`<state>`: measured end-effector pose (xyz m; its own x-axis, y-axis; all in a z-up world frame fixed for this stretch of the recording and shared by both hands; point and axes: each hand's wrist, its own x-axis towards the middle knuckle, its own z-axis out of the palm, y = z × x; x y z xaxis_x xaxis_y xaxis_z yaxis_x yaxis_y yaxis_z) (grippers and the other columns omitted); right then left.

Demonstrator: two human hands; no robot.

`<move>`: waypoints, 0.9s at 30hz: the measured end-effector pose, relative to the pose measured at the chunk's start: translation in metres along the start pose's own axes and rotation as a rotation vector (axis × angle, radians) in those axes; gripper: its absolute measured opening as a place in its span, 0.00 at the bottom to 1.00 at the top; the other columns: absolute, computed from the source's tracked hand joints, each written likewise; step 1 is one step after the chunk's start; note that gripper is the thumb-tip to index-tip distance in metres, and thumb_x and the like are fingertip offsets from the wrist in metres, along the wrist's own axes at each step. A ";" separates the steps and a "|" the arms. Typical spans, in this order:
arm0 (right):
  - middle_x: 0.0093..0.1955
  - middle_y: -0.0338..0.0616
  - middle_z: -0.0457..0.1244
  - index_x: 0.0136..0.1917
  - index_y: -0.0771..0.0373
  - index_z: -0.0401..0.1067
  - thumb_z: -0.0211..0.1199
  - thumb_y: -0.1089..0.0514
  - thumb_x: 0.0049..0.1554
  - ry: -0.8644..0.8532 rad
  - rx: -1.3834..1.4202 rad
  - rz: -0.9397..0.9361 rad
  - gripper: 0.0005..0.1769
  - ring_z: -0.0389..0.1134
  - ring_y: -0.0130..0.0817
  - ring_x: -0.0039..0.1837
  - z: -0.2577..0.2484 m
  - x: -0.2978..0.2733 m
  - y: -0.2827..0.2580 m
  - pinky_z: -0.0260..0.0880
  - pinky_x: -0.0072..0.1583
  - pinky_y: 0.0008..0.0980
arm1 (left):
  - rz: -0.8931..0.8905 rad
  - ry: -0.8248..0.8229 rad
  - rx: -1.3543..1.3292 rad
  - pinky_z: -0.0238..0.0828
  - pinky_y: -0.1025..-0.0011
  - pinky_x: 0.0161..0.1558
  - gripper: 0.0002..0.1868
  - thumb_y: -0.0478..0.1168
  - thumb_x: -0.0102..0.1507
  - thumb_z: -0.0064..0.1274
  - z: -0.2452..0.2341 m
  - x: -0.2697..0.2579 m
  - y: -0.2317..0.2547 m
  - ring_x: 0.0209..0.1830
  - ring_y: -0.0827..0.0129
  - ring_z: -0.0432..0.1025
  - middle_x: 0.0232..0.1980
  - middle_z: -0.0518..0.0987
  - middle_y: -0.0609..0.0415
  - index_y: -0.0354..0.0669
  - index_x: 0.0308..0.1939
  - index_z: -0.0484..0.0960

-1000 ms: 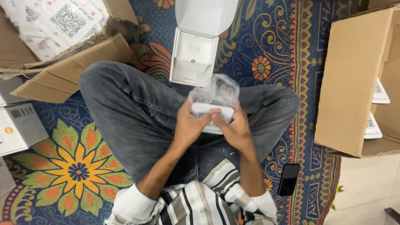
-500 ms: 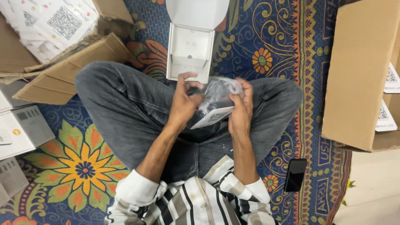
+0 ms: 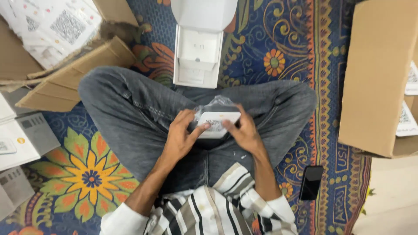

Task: The person unboxes small electronic devices and organizes them from larger cardboard boxes.

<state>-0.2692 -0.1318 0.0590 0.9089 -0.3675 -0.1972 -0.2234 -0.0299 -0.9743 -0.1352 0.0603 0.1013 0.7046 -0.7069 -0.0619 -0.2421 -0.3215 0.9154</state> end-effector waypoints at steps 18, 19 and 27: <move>0.72 0.60 0.53 0.58 0.73 0.66 0.66 0.52 0.63 0.693 -0.916 -0.403 0.22 0.57 0.60 0.70 0.072 0.166 -0.006 0.60 0.65 0.55 | -0.084 0.467 0.592 0.68 0.53 0.40 0.24 0.53 0.59 0.65 -0.005 0.138 -0.048 0.44 0.47 0.71 0.46 0.76 0.43 0.38 0.47 0.77; 0.73 0.62 0.52 0.63 0.74 0.65 0.64 0.54 0.62 0.728 -0.916 -0.487 0.24 0.56 0.61 0.70 0.078 0.163 -0.015 0.58 0.64 0.57 | -0.097 0.481 0.764 0.68 0.55 0.41 0.26 0.56 0.54 0.66 -0.010 0.136 -0.044 0.48 0.49 0.69 0.47 0.74 0.46 0.43 0.45 0.78; 0.67 0.52 0.57 0.53 0.63 0.70 0.64 0.60 0.59 0.649 -1.184 -0.393 0.09 0.57 0.55 0.70 0.085 0.188 -0.002 0.57 0.66 0.58 | 0.005 0.523 0.842 0.64 0.54 0.46 0.24 0.52 0.58 0.61 -0.008 0.154 -0.063 0.51 0.52 0.66 0.50 0.72 0.47 0.41 0.50 0.75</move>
<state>-0.0681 -0.1215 0.0146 0.7310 -0.5000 0.4645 -0.4513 -0.8647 -0.2206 -0.0063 -0.0234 0.0367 0.8591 -0.4071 0.3102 -0.4978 -0.8056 0.3214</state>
